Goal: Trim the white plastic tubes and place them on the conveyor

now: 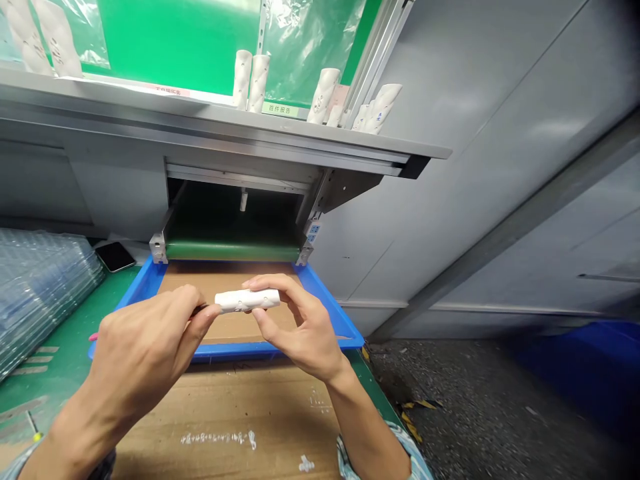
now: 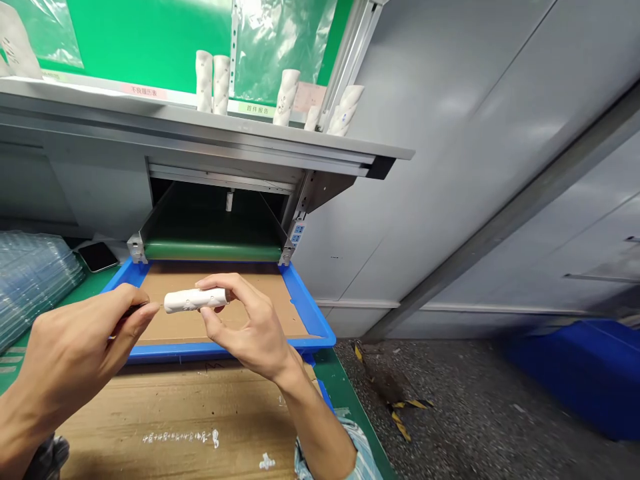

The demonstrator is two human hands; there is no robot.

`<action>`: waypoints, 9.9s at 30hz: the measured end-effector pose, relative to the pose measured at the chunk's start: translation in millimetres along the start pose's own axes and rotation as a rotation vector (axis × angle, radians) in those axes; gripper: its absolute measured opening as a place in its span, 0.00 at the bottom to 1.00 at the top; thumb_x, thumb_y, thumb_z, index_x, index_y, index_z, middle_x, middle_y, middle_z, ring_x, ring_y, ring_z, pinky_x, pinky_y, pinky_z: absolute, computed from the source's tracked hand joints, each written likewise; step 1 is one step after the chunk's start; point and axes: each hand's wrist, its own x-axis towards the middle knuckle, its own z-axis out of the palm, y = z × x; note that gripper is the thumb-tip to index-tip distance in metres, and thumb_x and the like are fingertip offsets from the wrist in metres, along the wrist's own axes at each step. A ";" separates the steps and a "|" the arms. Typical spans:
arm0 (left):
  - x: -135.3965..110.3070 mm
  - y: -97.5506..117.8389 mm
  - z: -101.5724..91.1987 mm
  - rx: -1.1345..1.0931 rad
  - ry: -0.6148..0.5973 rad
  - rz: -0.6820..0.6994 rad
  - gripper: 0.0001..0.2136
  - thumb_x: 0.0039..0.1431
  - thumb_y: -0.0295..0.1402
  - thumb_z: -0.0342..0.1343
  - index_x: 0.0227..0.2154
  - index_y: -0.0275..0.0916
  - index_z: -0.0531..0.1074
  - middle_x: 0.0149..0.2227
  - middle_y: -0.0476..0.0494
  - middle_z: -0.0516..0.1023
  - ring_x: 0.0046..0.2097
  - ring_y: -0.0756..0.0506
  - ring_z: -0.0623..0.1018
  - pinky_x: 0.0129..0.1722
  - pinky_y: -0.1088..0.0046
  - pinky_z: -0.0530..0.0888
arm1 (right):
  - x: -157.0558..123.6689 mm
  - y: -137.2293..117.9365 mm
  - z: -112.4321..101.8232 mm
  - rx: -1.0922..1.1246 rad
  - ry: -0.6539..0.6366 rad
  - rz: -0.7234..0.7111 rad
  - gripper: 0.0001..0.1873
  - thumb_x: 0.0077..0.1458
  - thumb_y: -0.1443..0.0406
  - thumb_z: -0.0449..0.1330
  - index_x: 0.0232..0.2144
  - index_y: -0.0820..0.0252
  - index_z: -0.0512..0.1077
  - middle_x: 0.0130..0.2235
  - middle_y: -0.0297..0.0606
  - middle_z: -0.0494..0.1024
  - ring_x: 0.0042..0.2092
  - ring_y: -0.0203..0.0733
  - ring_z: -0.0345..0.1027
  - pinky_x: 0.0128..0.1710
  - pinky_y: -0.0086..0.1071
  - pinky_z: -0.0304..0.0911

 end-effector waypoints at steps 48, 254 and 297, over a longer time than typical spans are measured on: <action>-4.8 13.8 3.5 0.135 -0.221 0.038 0.22 0.79 0.47 0.40 0.49 0.41 0.78 0.34 0.46 0.86 0.28 0.43 0.83 0.25 0.66 0.62 | -6.3 -4.8 2.7 -0.021 -0.077 -0.062 0.18 0.60 0.73 0.65 0.50 0.53 0.76 0.47 0.35 0.84 0.46 0.41 0.79 0.46 0.33 0.74; -4.4 7.3 -2.5 0.064 -0.232 0.045 0.23 0.79 0.50 0.40 0.31 0.43 0.67 0.24 0.51 0.75 0.25 0.44 0.77 0.27 0.66 0.60 | -8.4 2.8 10.8 -0.272 -0.217 -0.282 0.26 0.66 0.73 0.60 0.63 0.53 0.70 0.54 0.42 0.83 0.54 0.46 0.81 0.56 0.39 0.78; -8.8 16.9 0.0 -0.042 -0.164 0.042 0.17 0.80 0.43 0.40 0.33 0.45 0.60 0.24 0.55 0.71 0.24 0.46 0.74 0.26 0.66 0.58 | -16.0 0.4 26.1 -0.375 0.113 -0.331 0.12 0.67 0.67 0.66 0.51 0.54 0.71 0.44 0.41 0.81 0.43 0.46 0.79 0.41 0.38 0.78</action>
